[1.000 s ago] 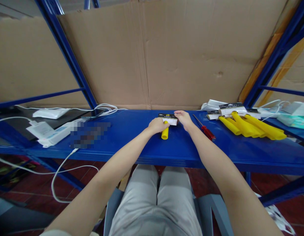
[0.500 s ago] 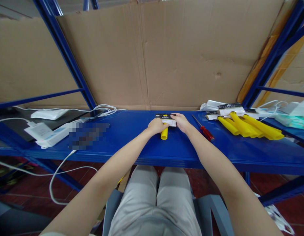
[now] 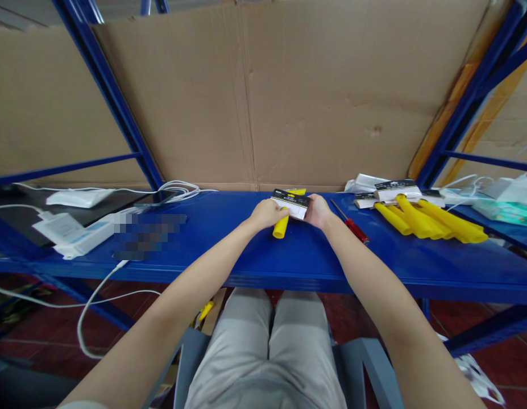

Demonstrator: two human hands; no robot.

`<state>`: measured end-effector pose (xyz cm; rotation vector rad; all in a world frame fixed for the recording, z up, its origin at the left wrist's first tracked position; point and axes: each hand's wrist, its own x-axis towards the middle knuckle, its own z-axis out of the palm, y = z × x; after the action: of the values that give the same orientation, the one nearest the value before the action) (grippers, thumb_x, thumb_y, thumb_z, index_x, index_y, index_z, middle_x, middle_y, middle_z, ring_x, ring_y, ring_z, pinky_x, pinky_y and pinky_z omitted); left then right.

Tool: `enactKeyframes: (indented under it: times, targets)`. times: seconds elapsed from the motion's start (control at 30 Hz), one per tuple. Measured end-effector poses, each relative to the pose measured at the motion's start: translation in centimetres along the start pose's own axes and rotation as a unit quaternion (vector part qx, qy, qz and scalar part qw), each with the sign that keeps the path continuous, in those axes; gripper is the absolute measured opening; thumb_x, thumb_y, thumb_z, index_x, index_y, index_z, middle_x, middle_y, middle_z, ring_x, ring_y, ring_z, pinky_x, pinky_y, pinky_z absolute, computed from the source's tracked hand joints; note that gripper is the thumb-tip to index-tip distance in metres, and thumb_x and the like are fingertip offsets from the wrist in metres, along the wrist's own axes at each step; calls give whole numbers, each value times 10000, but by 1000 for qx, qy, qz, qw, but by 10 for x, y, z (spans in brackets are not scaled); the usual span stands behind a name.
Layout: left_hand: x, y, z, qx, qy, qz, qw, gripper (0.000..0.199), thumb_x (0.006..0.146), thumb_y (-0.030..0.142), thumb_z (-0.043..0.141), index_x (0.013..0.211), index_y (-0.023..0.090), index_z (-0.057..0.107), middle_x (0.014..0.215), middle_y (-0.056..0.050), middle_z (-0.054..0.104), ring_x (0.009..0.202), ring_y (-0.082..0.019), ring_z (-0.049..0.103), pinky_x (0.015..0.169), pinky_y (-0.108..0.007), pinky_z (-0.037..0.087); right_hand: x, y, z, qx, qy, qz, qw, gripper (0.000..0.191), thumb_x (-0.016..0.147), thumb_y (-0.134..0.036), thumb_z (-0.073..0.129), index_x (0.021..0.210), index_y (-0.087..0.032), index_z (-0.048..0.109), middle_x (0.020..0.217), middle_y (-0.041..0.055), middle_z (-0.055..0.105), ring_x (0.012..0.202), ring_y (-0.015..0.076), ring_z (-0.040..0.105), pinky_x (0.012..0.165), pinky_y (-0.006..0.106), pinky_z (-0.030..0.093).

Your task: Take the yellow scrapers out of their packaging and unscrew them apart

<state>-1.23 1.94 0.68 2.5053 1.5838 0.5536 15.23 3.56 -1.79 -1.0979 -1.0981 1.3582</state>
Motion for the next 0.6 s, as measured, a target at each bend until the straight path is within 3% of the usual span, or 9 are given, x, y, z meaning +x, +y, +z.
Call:
enactKeyframes:
  times: [0.13,0.27,0.47,0.6]
  targets:
    - [8,-9,-7,1,19,15,1000,383,815,465,543,756,134,725,798,-116,716,821,-229,661,666,-263,454,-4,-3,-2,-13,-19,2,1000,292,773,-258,375,894,-174,628,850,111,719,808,250,667,762,414,535]
    - [13,-17,-9,-29,-5,36,999,398,824,449,520,630,142,684,613,-67,648,661,-175,614,585,-247,405,-4,-2,-3,-1,-30,4,1000,223,831,-243,388,827,-196,606,852,84,723,826,218,670,782,374,528]
    - [7,-20,7,-31,40,101,994,425,818,477,522,548,162,618,582,-33,608,604,-140,541,543,-245,328,2,9,2,-36,-19,-5,999,159,833,-219,476,766,-187,616,763,74,721,772,220,674,777,373,542]
    - [4,-19,13,-74,48,83,993,427,822,486,541,558,157,610,570,-21,599,590,-127,532,523,-232,319,4,12,5,-31,-4,-18,999,185,854,-216,469,732,-191,607,715,71,715,766,225,679,760,371,553]
